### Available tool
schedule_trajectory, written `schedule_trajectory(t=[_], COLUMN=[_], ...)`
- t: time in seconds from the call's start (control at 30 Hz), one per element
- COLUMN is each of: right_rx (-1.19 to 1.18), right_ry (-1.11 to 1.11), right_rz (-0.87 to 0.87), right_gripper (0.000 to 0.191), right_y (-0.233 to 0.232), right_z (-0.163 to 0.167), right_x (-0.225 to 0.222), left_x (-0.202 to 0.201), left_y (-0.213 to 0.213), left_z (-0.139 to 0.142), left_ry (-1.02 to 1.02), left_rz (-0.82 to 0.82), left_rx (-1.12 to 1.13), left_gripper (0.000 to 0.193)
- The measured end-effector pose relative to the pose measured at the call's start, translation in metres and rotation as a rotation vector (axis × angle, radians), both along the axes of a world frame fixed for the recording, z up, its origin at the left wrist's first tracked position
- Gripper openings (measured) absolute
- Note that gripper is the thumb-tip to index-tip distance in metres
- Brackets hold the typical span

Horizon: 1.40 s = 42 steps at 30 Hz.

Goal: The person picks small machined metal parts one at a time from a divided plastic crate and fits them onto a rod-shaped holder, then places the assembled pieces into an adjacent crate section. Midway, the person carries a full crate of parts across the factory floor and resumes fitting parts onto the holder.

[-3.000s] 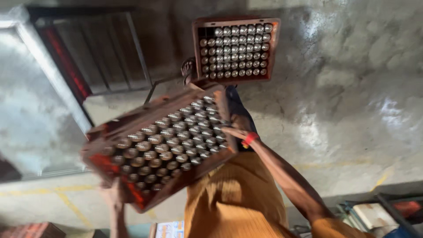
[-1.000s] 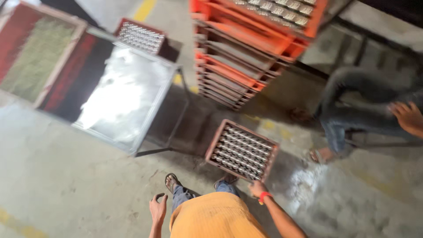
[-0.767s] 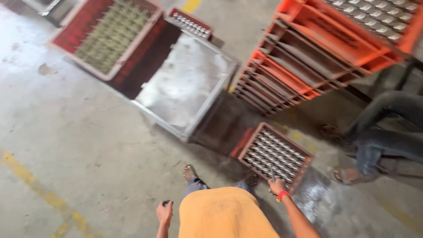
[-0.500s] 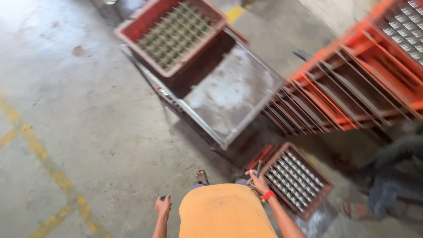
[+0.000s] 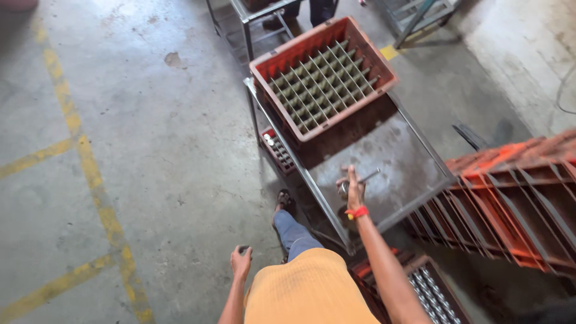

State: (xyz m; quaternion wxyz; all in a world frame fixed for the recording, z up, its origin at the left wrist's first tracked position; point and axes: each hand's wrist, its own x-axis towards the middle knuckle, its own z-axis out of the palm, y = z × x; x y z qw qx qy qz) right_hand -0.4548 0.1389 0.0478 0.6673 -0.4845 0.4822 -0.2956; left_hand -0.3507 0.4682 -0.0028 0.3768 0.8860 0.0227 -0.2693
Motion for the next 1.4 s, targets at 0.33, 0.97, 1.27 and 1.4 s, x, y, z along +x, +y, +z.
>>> schedule_trajectory(t=[0.33, 0.97, 1.27, 1.4], right_rx=[-0.092, 0.048, 0.03, -0.04], right_ry=[0.471, 0.677, 1.006, 1.012], right_rz=[0.016, -0.408, -0.469, -0.501], right_gripper=[0.048, 0.036, 0.043, 0.044], right_y=[-0.133, -0.012, 0.002, -0.001], right_z=[0.016, -0.039, -0.024, -0.018], right_x=[0.14, -0.141, -0.162, -0.155], left_x=[0.11, 0.122, 0.086, 0.089], left_y=[-0.014, -0.35, -0.338, -0.339], left_z=[-0.011, 0.01, 0.005, 0.013], left_ry=[0.189, 0.094, 0.071, 0.102], left_rz=[0.188, -1.221, -1.249, -1.245], left_rx=[0.192, -0.405, -0.427, -0.407], left_gripper=[0.035, 0.059, 0.054, 0.053])
